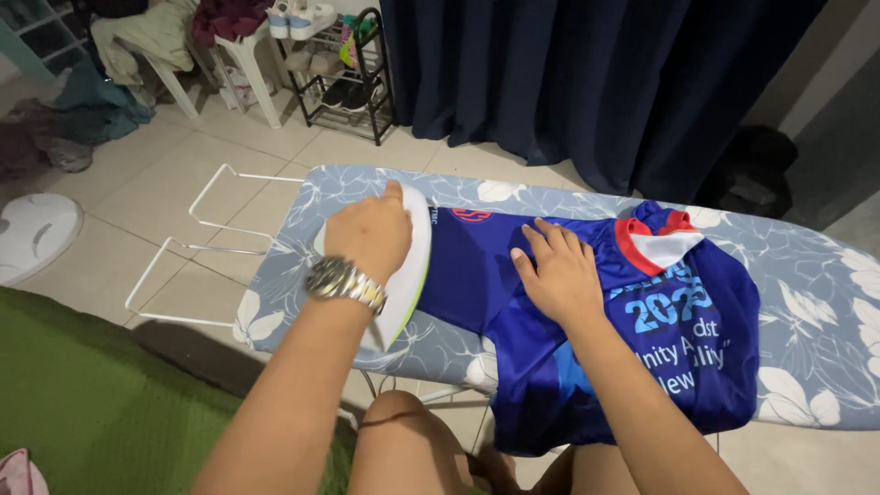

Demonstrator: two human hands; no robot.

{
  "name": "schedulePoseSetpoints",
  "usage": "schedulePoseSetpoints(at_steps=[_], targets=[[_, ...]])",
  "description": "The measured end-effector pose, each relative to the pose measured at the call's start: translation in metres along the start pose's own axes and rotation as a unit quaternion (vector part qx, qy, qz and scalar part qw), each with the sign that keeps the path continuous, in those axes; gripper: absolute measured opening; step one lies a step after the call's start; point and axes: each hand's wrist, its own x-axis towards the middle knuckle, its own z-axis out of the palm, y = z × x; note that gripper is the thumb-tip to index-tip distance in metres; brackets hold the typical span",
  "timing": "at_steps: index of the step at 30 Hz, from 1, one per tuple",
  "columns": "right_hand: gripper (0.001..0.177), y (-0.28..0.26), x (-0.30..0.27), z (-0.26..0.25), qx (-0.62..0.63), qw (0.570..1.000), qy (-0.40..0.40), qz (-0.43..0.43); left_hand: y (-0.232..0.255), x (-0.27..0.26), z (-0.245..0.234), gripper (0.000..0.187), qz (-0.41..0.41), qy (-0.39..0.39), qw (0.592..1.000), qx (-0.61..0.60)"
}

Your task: The user is ironing a shirt and folding it.

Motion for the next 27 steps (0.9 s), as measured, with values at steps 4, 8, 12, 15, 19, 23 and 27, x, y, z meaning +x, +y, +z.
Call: schedulePoseSetpoints(at_steps=[4,8,12,15,19,23,27], targets=[[0.052,-0.001,-0.001,-0.004,0.007,1.0,0.0,-0.006,-0.005,0.029,0.022,0.04,-0.004,0.034,0.999,-0.009],[0.051,-0.002,0.002,-0.007,-0.009,0.998,-0.019,-0.05,-0.013,0.039,0.023,0.038,-0.017,0.045,0.999,-0.01],[0.054,-0.004,0.002,-0.007,-0.015,0.998,-0.041,-0.054,-0.019,0.024,0.006,0.036,-0.022,0.006,1.0,-0.006],[0.054,-0.004,0.001,-0.006,-0.022,0.998,-0.036,-0.052,-0.027,0.003,0.0,0.042,-0.001,-0.007,1.0,0.001],[0.056,-0.001,0.001,-0.002,-0.017,0.998,-0.037,-0.054,-0.034,-0.024,-0.016,0.048,0.002,-0.025,1.0,0.015],[0.056,0.0,0.0,0.0,-0.018,0.998,-0.029,-0.053,-0.05,-0.03,-0.026,0.052,-0.02,-0.042,0.999,0.023],[0.056,0.004,0.001,0.001,-0.018,0.998,-0.016,-0.056,-0.084,-0.017,-0.028,0.054,-0.073,-0.059,0.995,0.025]])
